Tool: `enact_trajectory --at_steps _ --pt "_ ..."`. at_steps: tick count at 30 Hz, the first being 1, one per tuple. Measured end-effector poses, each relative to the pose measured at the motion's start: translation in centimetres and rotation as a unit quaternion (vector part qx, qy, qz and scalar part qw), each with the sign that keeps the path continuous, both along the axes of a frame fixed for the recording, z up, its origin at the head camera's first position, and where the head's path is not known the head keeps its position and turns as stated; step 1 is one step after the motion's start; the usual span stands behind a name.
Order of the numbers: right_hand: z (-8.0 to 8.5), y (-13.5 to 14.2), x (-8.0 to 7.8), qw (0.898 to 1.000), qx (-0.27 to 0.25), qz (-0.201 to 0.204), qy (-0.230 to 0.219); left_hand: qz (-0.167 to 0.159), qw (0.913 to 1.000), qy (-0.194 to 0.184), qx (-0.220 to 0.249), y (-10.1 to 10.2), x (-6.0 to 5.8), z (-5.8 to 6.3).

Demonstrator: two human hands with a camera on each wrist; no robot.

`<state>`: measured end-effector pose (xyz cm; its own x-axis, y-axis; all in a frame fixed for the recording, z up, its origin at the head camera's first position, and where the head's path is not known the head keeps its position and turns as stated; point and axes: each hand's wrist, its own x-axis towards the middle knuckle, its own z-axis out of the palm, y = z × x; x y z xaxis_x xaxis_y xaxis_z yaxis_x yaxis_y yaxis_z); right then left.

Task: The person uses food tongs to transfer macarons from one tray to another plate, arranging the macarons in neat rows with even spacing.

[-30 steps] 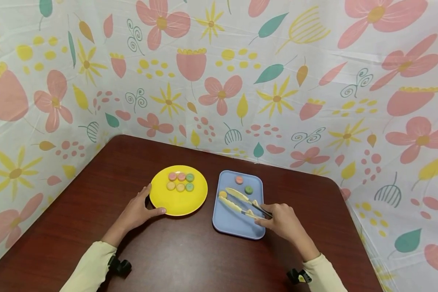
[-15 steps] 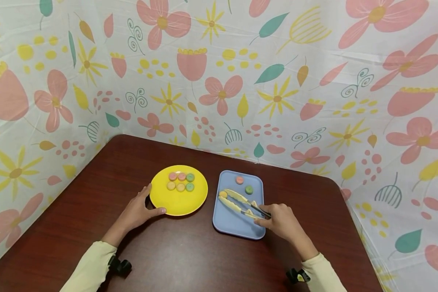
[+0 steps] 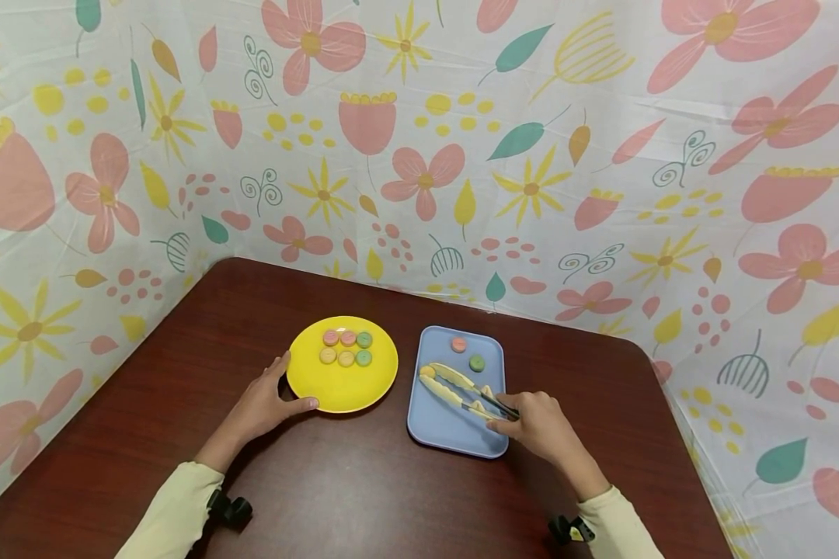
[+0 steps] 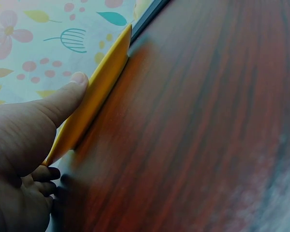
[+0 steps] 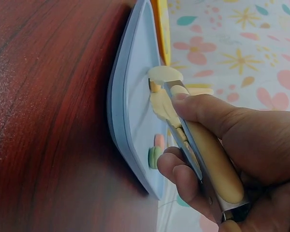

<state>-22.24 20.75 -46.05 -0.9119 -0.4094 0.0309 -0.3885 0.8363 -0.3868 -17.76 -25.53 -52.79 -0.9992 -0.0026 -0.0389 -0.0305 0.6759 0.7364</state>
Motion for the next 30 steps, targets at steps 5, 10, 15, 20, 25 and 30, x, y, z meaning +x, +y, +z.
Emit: enact_trajectory --at_steps 5,10,15,20,25,30 --pt "0.1 0.1 0.0 1.000 0.002 0.003 0.008 -0.001 1.0000 -0.001 0.003 0.0 0.1 -0.1" --pt "0.7 0.2 -0.2 1.000 -0.003 0.004 0.020 0.000 1.0000 -0.004 -0.001 0.0 0.0 0.0" --pt "1.5 0.2 -0.4 1.000 -0.008 0.004 0.024 -0.001 1.0000 -0.004 -0.007 0.0 0.0 0.1" --pt "2.3 -0.3 -0.7 0.999 -0.007 0.012 0.037 -0.002 1.0000 -0.001 -0.006 -0.1 0.0 0.1" --pt "3.2 -1.2 -1.0 0.999 -0.004 0.018 0.034 -0.004 1.0000 0.001 -0.005 -0.1 0.0 0.0" --pt "4.0 -2.4 -1.3 0.999 -0.012 0.039 0.032 -0.002 1.0000 0.000 -0.006 0.0 0.0 0.1"
